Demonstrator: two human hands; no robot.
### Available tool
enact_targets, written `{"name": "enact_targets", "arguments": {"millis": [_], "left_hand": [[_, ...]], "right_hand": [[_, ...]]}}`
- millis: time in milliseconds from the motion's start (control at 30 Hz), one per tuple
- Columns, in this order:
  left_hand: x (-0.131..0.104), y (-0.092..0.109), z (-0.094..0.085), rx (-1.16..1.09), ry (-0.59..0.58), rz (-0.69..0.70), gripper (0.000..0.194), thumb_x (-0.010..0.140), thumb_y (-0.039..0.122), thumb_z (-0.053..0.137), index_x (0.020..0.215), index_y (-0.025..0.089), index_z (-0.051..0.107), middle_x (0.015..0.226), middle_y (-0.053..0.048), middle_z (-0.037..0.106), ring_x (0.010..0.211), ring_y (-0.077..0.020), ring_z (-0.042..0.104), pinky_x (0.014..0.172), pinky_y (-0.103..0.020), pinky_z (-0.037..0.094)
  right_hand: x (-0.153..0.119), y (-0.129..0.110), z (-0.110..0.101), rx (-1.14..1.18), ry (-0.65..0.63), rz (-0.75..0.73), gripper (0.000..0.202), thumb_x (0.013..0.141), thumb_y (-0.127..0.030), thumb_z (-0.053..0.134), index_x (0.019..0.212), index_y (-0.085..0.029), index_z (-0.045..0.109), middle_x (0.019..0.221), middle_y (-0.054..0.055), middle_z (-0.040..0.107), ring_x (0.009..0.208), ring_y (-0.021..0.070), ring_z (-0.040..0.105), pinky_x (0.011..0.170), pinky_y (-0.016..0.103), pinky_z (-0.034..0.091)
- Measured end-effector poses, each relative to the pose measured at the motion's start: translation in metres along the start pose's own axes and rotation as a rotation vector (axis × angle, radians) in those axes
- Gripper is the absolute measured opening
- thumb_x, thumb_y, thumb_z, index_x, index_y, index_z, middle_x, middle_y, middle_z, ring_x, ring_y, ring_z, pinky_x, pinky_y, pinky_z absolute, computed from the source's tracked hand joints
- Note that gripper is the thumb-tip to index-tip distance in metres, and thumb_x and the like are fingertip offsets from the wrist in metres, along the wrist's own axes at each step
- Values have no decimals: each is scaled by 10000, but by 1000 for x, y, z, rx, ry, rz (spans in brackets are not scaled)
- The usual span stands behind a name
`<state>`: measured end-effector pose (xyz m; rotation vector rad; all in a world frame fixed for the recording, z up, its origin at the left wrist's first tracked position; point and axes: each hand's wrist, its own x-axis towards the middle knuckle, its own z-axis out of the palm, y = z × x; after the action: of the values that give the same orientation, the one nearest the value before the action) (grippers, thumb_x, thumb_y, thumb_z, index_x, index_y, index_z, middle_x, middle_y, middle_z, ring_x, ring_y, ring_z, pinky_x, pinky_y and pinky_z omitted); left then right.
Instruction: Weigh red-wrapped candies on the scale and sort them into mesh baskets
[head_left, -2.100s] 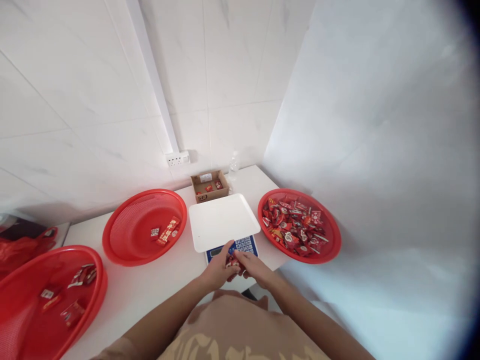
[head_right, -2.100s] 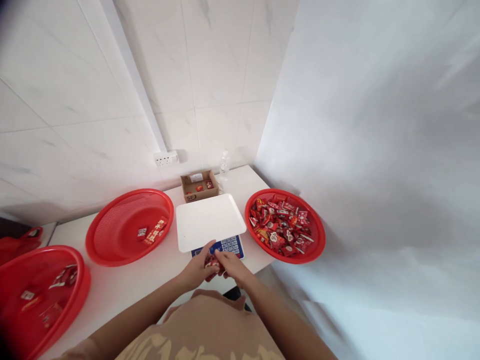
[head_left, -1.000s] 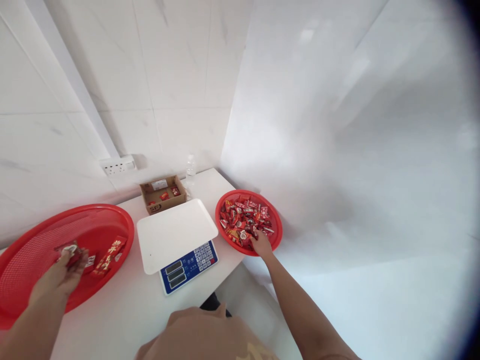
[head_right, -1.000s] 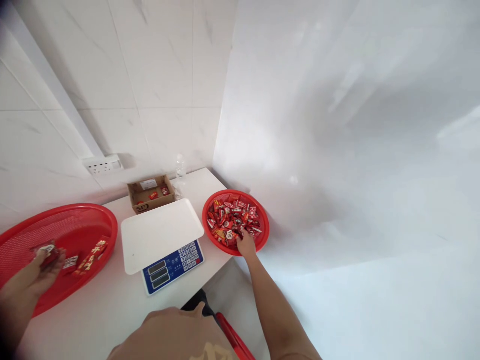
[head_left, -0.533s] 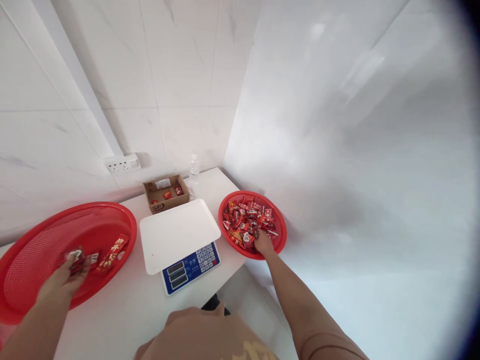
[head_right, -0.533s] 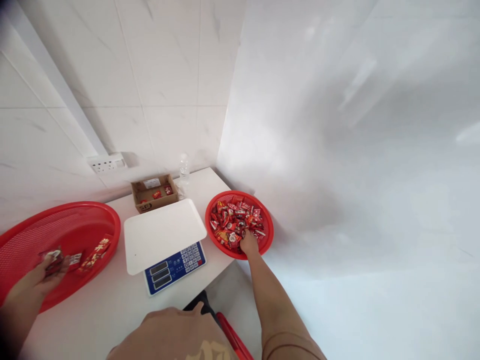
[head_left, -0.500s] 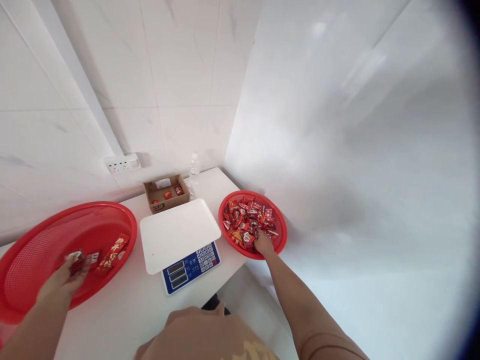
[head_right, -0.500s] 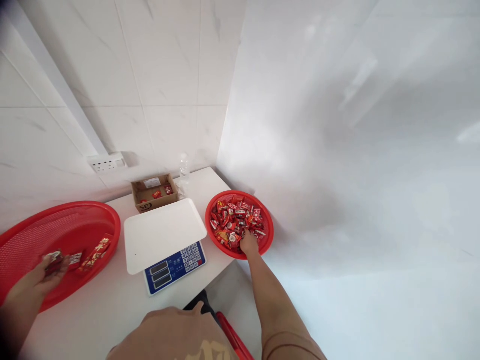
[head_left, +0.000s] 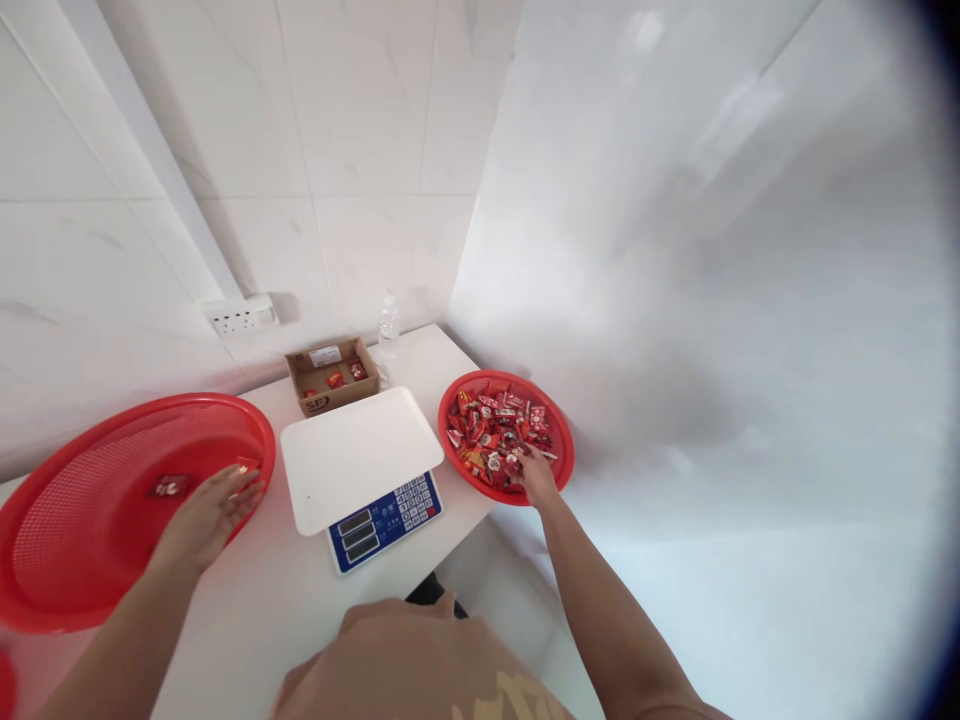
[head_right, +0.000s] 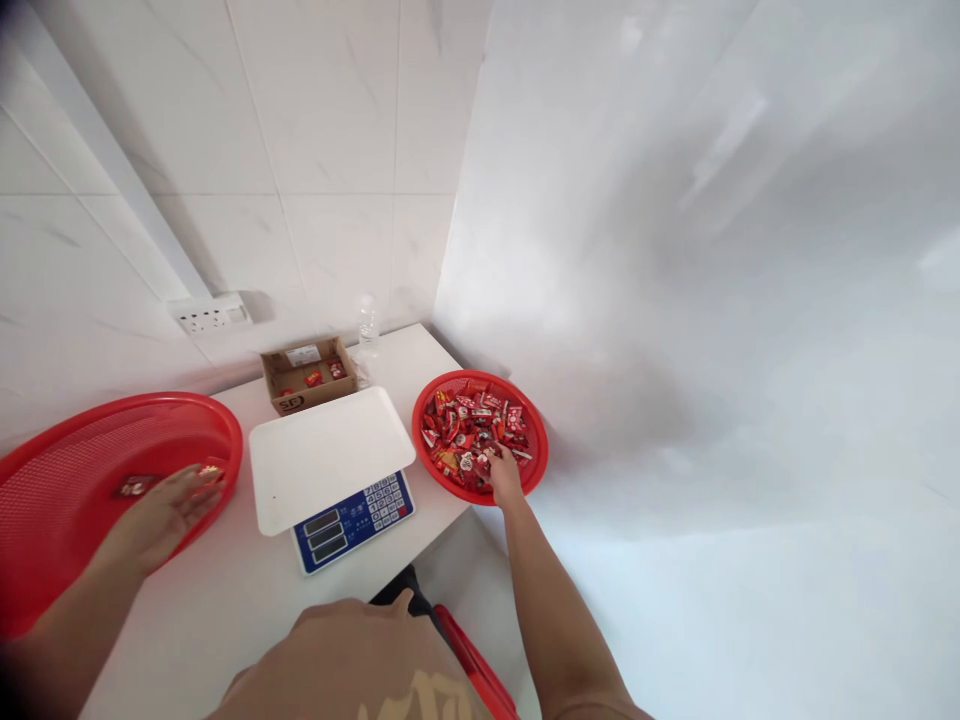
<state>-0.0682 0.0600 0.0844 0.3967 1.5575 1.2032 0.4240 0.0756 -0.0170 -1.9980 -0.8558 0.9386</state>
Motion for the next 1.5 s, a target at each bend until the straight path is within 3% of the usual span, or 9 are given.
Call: {"name": "enact_targets", "arguments": {"millis": [133,267,367,467,700,833,1100,1267,1500], "left_hand": [[-30,-16,41,24,-187,-104,158,822,81,544,958,147,590,813,-42,690,712,-127,661,672,-244,545],[-47,-38,61,125,-331,-154,214,780,161,640,990,153,602,875,-74,690,767,-155,665,740,-285,532],[-55,-49,65,201,-396,-168,286,748,256,690,1004,162,606,917,-76,685,770,-156,657,749,-294,520],[-60,-53,62,231,-421,-167,354,720,317,714,1018,164,600,938,-80,682,769,-158,652,758,-306,514],[-59,-55,52,211,-403,-192,391,682,349,741,1001,173,597,926,-77,680,789,-170,655,785,-318,505],[-66,-58,68,190,-507,-198,418,689,418,724,1014,187,598,943,-80,675,829,-182,651,805,-333,501],[-83,-67,118,122,-793,-186,510,732,457,690,1152,201,553,1244,-135,576,1094,-242,570,868,-371,485],[-83,-67,115,3,-712,-178,408,686,347,758,1028,189,600,1119,-110,652,1006,-232,623,881,-367,483],[-84,-63,111,-68,-707,-221,399,692,301,758,1043,204,597,1142,-87,645,1030,-218,617,901,-346,489]], "right_hand": [[-11,-7,12,-129,-121,-70,574,773,-365,533,1319,-214,444,1179,105,608,949,217,630,771,335,514],[-21,-14,30,-401,-164,-186,864,632,-387,715,1393,-205,349,1410,158,395,1175,275,513,922,374,431],[-23,-15,33,-532,-86,-177,793,628,-278,712,1357,-210,409,1416,172,364,1150,282,536,930,373,416],[-20,-13,26,-497,-74,-205,618,624,-173,660,1227,-215,531,1224,107,562,1056,241,589,892,334,438],[-22,-24,8,-52,69,-82,512,701,-324,587,1187,-182,512,1072,85,652,927,214,632,767,313,505],[-47,-53,16,29,-84,-223,532,692,-351,605,1199,-220,505,1095,59,640,959,208,618,812,328,498],[-132,-96,71,-113,-576,-653,474,613,-231,706,1079,-225,620,1090,57,595,1035,223,551,946,385,415],[-143,-88,84,131,-601,-394,684,614,-305,740,1255,-266,503,1206,54,556,1101,222,530,920,363,444],[-146,-88,85,405,-765,83,529,601,-427,771,1056,-236,581,860,7,619,633,103,551,495,206,385]]}}
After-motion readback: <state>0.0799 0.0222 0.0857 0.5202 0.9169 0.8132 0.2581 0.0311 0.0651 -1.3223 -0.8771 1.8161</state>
